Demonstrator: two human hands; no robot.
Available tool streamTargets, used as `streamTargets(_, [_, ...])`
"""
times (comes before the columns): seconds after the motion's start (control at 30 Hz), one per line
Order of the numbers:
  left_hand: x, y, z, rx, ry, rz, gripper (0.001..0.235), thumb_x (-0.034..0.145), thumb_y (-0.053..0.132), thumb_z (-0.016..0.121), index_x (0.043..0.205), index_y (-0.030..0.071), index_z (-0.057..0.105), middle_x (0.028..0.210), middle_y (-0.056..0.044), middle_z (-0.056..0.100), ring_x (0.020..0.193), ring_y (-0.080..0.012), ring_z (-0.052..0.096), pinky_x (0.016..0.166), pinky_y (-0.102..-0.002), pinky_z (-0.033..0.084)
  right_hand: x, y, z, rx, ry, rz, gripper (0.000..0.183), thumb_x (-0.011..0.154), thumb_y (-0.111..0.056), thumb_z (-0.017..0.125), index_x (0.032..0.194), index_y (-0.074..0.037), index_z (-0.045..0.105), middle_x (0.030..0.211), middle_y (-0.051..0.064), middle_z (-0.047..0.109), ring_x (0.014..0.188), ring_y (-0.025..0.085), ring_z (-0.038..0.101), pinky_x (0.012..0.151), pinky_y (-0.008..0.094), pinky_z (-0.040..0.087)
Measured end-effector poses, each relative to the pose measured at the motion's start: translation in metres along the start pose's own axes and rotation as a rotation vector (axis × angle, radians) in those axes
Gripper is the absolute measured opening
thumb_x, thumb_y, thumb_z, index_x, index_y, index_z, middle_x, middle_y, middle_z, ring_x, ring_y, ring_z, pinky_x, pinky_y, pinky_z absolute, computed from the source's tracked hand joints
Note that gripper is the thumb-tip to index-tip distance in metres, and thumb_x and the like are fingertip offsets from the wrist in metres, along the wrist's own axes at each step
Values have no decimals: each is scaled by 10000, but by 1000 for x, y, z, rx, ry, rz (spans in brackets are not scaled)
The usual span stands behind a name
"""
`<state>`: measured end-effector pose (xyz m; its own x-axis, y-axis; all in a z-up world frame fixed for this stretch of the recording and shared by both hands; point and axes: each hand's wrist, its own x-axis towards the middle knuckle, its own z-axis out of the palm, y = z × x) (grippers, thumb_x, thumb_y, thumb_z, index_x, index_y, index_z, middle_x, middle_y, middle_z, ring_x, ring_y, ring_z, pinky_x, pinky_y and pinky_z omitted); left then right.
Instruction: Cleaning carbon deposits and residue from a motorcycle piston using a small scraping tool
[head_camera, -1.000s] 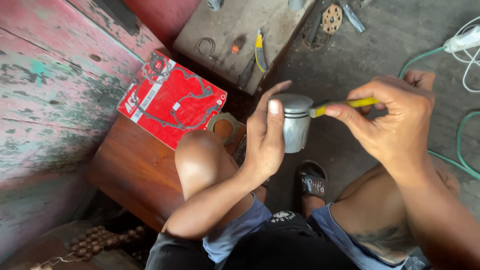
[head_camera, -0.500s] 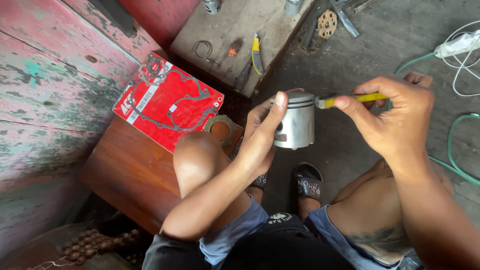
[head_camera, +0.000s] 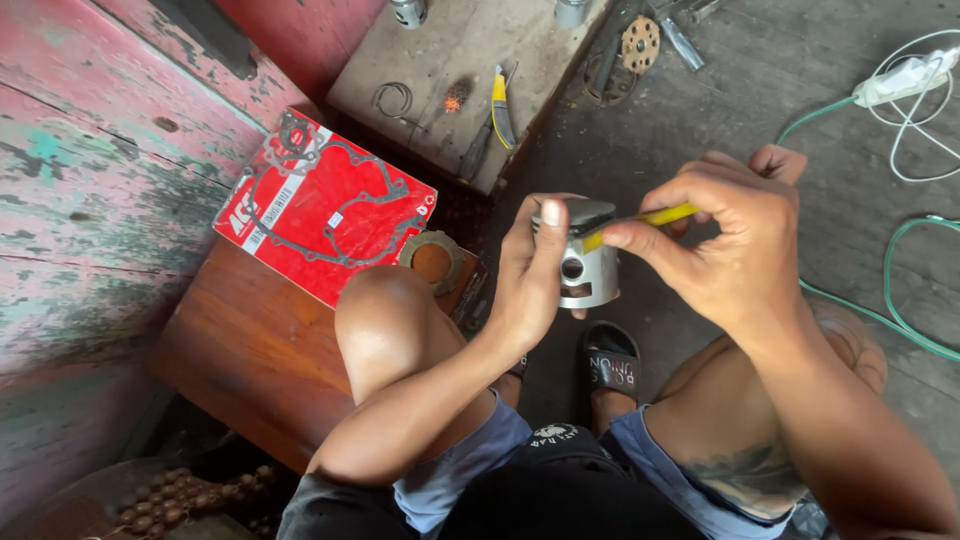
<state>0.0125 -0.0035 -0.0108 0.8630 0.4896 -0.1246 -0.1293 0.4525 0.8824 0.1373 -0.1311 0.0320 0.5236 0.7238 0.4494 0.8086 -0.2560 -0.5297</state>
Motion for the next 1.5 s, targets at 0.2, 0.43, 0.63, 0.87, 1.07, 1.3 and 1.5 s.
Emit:
streamTargets(0.2, [0, 4, -5, 368, 54, 162, 658, 995, 625, 274, 1146, 61, 577, 819, -86, 638, 584, -160, 588, 473, -291, 472, 3, -4, -2, -18, 16, -73, 356, 853, -424, 881, 791, -131, 688, 704, -41, 637, 659, 119, 553, 950, 408, 230])
streamTargets(0.43, [-1, -2, -6, 397, 121, 297, 620, 1039, 589, 287, 1164, 65, 593, 1036, -91, 675, 846, -150, 635, 726, -289, 510, -4, 17, -7, -49, 45, -54, 351, 859, -428, 910, 797, -159, 693, 727, -45, 643, 687, 120, 548, 939, 409, 208])
streamTargets(0.63, [-1, 1, -3, 415, 108, 325, 626, 1042, 594, 296, 1186, 59, 586, 1083, -102, 698, 940, -171, 663, 816, -302, 526, -2, 14, -11, -59, 52, -85, 393, 842, -469, 891, 791, -126, 707, 726, -27, 643, 690, 135, 552, 945, 414, 228])
streamTargets(0.87, [-4, 2, -3, 597, 67, 282, 696, 1004, 666, 269, 1215, 70, 562, 1050, -84, 697, 939, -179, 661, 813, -323, 517, -1, -9, -9, 5, 36, -157, 394, 815, -460, 889, 778, -142, 658, 645, -72, 589, 638, 125, 502, 875, 404, 215])
streamTargets(1.07, [-2, 13, -13, 637, 95, 282, 629, 1013, 607, 278, 1242, 84, 541, 945, -56, 698, 825, -158, 649, 740, -320, 509, -2, 18, -9, -33, 9, -26, 364, 831, -446, 900, 770, -161, 682, 719, -48, 644, 671, 104, 544, 949, 395, 211])
streamTargets(1.3, [-6, 28, -4, 539, -60, 242, 710, 808, 266, 791, 1391, 76, 434, 1080, -54, 685, 880, -130, 654, 821, -264, 541, -6, 29, -15, -10, -11, 96, 327, 885, -406, 872, 804, -141, 700, 732, -35, 668, 660, 110, 575, 1008, 411, 225])
streamTargets(1.5, [-9, 28, 4, 657, 0, 225, 728, 797, 280, 774, 1405, 101, 413, 968, -15, 726, 743, -122, 657, 738, -273, 553, -7, 17, -13, 21, 8, 29, 341, 842, -412, 881, 776, -143, 683, 716, -28, 654, 627, 109, 552, 960, 400, 234])
